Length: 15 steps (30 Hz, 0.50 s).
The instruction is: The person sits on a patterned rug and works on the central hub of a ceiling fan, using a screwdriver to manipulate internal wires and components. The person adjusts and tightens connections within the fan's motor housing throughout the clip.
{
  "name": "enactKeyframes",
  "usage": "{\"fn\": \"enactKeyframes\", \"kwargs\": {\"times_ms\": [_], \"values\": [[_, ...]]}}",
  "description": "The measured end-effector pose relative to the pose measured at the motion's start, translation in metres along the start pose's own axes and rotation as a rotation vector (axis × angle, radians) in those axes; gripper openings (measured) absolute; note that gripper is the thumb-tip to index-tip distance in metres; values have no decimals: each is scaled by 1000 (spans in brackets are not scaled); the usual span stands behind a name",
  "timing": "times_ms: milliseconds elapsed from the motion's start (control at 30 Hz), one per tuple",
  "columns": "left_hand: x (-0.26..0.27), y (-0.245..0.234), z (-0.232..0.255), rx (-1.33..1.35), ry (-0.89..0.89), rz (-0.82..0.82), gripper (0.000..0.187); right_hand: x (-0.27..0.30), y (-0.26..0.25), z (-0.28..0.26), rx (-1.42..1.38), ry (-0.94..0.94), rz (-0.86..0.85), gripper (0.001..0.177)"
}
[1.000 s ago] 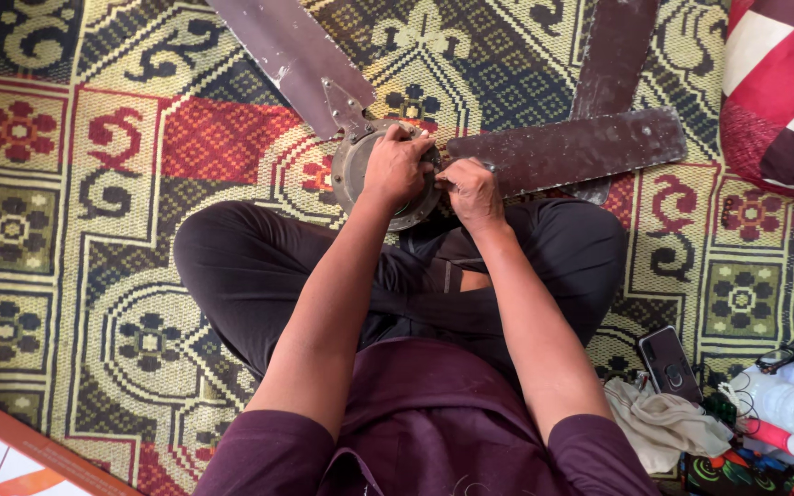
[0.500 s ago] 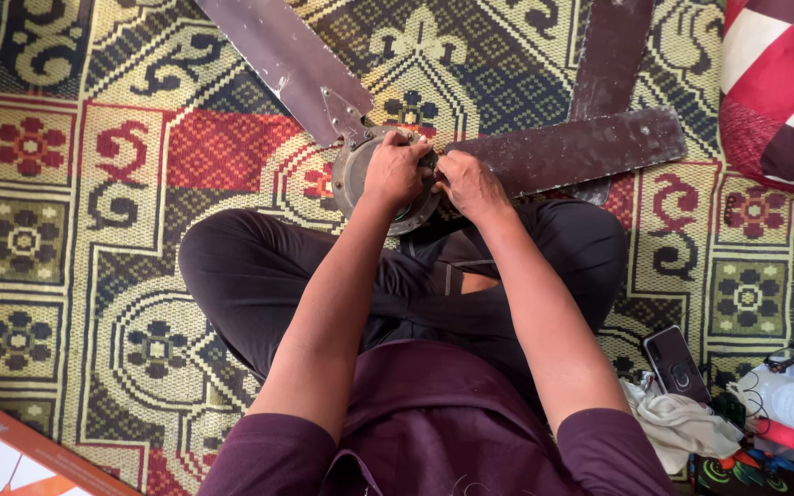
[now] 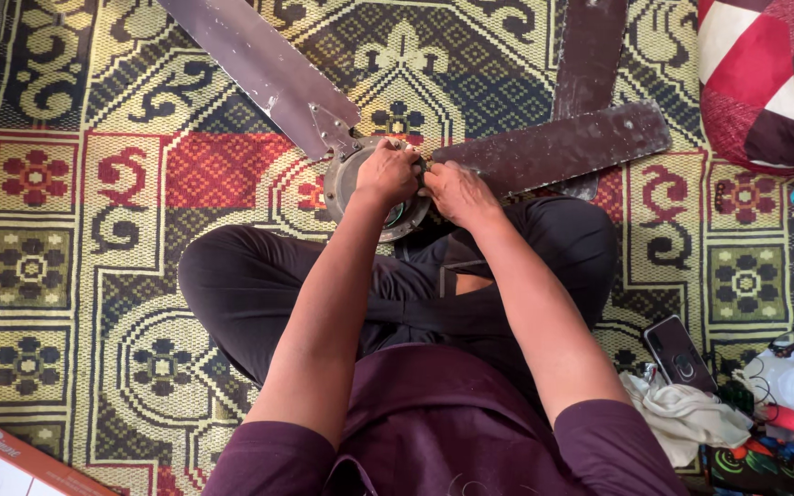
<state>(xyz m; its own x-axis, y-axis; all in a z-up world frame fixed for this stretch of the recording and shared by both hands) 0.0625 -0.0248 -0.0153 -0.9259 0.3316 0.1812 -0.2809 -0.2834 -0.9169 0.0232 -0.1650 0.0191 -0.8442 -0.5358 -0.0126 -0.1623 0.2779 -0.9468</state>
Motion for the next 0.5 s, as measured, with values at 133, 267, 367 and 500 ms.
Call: {"fn": "enactKeyframes", "kwargs": {"times_ms": [133, 267, 367, 500], "values": [[6, -2, 1, 9, -8, 37, 23, -4, 0, 1, 13, 34, -47, 27], [7, -11, 3, 62, -66, 34, 24, -4, 0, 8, 20, 67, -76, 33], [11, -9, 5, 60, -48, 50, 25, 3, 9, 10, 4, 120, -46, 30], [9, -15, 2, 81, -63, 119, 32, -4, 21, 5, 117, 171, -10, 26]]}}
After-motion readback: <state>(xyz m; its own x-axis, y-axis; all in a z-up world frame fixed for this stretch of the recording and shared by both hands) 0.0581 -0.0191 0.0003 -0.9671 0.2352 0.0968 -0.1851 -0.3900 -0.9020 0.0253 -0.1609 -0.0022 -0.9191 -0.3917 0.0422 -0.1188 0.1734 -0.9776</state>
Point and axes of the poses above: each hand's wrist, its own x-axis away from the middle knuckle, its own y-axis out of the palm, z = x × y, the point moved 4 cm from there along -x, towards the middle knuckle, and after that the axes turned 1 degree about -x, right-handed, at the moved point
